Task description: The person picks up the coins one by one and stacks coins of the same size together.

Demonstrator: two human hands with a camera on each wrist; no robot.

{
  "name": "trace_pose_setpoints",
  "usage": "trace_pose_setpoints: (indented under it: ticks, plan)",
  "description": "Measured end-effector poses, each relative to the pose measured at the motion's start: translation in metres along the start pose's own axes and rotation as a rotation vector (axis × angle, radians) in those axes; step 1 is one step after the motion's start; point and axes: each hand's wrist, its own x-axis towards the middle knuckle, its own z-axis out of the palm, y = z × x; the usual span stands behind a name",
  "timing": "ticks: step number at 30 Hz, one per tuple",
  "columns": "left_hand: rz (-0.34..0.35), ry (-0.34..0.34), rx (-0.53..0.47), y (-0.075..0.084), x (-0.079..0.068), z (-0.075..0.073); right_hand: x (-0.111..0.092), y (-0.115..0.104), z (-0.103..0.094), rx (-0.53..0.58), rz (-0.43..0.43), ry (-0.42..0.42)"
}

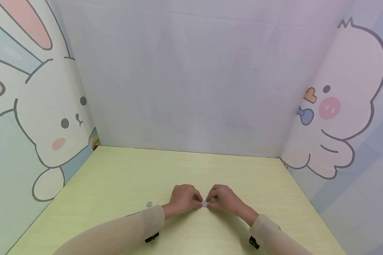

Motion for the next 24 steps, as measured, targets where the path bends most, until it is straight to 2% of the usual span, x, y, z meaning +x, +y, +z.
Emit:
trace_pose_setpoints:
  ticks: [13,24]
  plan:
    - [-0.005,0.008,0.002,-0.0044,0.0011,0.0044,0.0006,-0.0022,0.0005,0.0,0.009,-0.005]
    - [-0.005,-0.003,0.005,-0.002,0.0023,0.0037,0.0019,-0.0036,-0.0009,-0.006,0.021,-0.014]
